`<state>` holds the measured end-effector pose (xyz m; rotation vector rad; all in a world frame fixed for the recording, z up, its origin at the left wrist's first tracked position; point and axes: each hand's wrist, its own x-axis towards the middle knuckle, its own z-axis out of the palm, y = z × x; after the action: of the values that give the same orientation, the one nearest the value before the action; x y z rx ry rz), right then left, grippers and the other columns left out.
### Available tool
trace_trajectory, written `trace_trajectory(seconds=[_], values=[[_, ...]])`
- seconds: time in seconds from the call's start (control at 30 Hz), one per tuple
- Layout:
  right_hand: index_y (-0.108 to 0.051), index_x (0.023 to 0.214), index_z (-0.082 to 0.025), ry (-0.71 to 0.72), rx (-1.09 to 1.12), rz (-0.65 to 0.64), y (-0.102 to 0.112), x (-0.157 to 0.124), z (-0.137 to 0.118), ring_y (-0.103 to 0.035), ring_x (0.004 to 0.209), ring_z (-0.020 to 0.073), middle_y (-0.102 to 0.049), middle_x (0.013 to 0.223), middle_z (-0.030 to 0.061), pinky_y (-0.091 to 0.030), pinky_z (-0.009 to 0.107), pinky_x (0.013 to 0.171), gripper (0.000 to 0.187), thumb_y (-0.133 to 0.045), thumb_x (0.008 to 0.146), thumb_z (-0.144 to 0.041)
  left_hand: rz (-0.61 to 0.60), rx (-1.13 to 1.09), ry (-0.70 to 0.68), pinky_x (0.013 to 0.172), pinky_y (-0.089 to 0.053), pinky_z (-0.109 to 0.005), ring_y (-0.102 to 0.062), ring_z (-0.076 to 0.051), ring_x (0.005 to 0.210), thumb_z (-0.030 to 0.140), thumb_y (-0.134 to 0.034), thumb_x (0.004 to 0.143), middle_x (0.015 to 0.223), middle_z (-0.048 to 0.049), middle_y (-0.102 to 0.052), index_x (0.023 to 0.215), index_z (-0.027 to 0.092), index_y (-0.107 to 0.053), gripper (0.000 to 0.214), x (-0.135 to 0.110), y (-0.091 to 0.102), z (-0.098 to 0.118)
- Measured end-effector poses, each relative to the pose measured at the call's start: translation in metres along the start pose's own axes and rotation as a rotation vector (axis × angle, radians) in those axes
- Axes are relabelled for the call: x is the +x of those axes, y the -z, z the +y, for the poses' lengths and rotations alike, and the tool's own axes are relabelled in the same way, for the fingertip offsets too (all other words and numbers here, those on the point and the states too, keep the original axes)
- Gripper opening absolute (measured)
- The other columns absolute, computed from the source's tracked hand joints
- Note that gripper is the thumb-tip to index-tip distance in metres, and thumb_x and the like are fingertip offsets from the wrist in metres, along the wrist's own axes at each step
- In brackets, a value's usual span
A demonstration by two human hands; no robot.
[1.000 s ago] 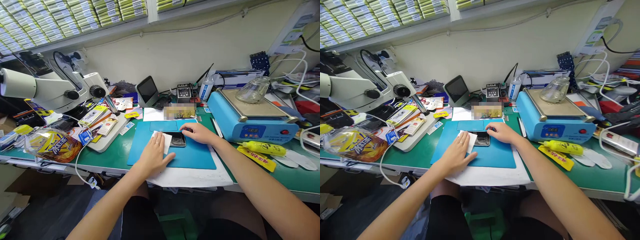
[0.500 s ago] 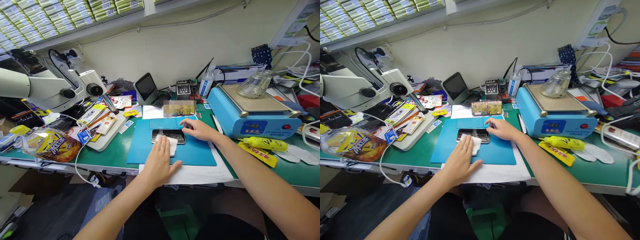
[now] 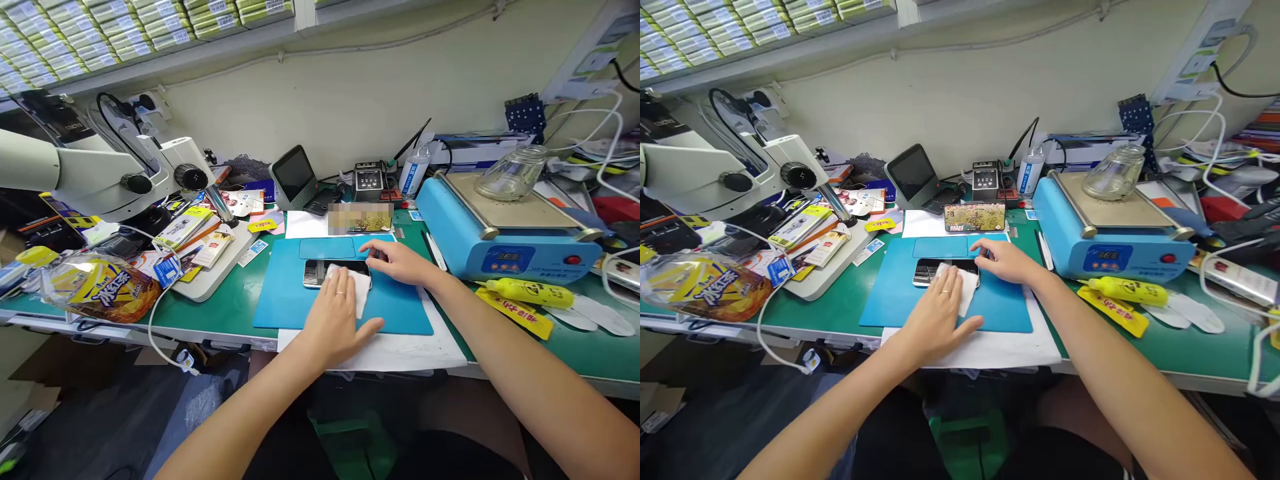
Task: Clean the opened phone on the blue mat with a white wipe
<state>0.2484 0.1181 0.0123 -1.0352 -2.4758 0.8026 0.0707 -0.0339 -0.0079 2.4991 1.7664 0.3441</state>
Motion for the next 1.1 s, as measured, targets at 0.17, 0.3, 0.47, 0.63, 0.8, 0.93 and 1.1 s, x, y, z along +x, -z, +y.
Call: trace_trajectory(seconds=[0.17,0.3,0.47,0.63,0.8,0.93,1.1], values=[[-0.067,0.114,-0.018,-0.018,-0.021,-0.008,-0.002,0.003,0.000,-0.059,0.068,0.0177,-0.070,0.090,0.0057,-0.043,0.031,0.065,0.036,-0.053,0.087,-0.038,-0.033,0.062,0.112,0.121,-0.026,-0.054,-0.019,-0.040,0.151,0.059,-0.037,0.101,0.160,-0.0297,-0.023,0.151,-0.008,-0.029,0.084,-0.008,0.011,-0.038],[-0.067,0.113,-0.019,-0.035,-0.020,0.015,-0.003,0.002,0.002,-0.059,0.068,0.0175,-0.071,0.090,0.0059,-0.043,0.032,0.064,0.037,-0.052,0.089,-0.041,0.006,0.002,-0.029,0.122,-0.029,-0.049,-0.026,-0.035,0.150,0.044,-0.048,0.102,0.159,-0.0229,-0.032,0.150,-0.001,-0.037,0.067,0.001,0.013,-0.041],[-0.068,0.111,-0.019,-0.030,-0.069,0.055,0.000,0.008,-0.003,-0.062,0.073,0.0203,-0.073,0.097,0.0084,-0.047,0.033,0.066,0.037,-0.051,0.090,-0.044,0.091,-0.155,-0.078,0.110,-0.048,-0.036,-0.057,-0.021,0.132,0.003,-0.039,0.095,0.143,-0.0063,-0.059,0.126,0.019,-0.065,0.043,-0.022,0.016,-0.064],[-0.065,0.122,-0.021,0.148,-0.295,-0.032,0.000,0.037,-0.028,-0.066,0.104,0.0296,-0.067,0.129,0.0119,-0.050,0.040,0.082,0.039,-0.052,0.091,-0.041,0.285,-0.144,0.092,0.103,-0.055,-0.038,-0.067,-0.020,0.119,-0.003,-0.036,0.087,0.129,-0.0033,-0.069,0.115,0.023,-0.070,0.051,-0.048,0.031,-0.112],[-0.057,0.138,-0.022,0.131,-0.496,-0.198,-0.001,0.074,-0.052,-0.064,0.115,0.0358,-0.064,0.137,0.0140,-0.050,0.041,0.084,0.059,-0.065,0.084,-0.044,0.305,-0.098,0.115,0.103,-0.054,-0.044,-0.066,-0.026,0.120,0.010,-0.045,0.090,0.130,-0.0092,-0.068,0.116,0.017,-0.071,0.037,-0.049,0.042,-0.125],[-0.057,0.138,-0.023,0.115,-0.549,-0.292,0.000,0.091,-0.055,-0.064,0.115,0.0362,-0.066,0.133,0.0139,-0.050,0.039,0.081,0.063,-0.070,0.080,-0.044,0.338,-0.154,0.105,0.109,-0.049,-0.047,-0.061,-0.026,0.126,0.017,-0.048,0.091,0.130,-0.0066,-0.068,0.118,0.020,-0.070,0.035,-0.051,0.041,-0.117],[-0.060,0.131,-0.018,0.092,-0.645,-0.344,-0.003,0.100,-0.061,-0.065,0.108,0.0348,-0.065,0.125,0.0162,-0.048,0.036,0.071,0.058,-0.072,0.079,-0.041,0.370,-0.233,0.147,0.108,-0.048,-0.048,-0.062,-0.025,0.124,0.026,-0.047,0.098,0.130,-0.0079,-0.068,0.119,0.020,-0.068,0.031,-0.056,0.039,-0.116]])
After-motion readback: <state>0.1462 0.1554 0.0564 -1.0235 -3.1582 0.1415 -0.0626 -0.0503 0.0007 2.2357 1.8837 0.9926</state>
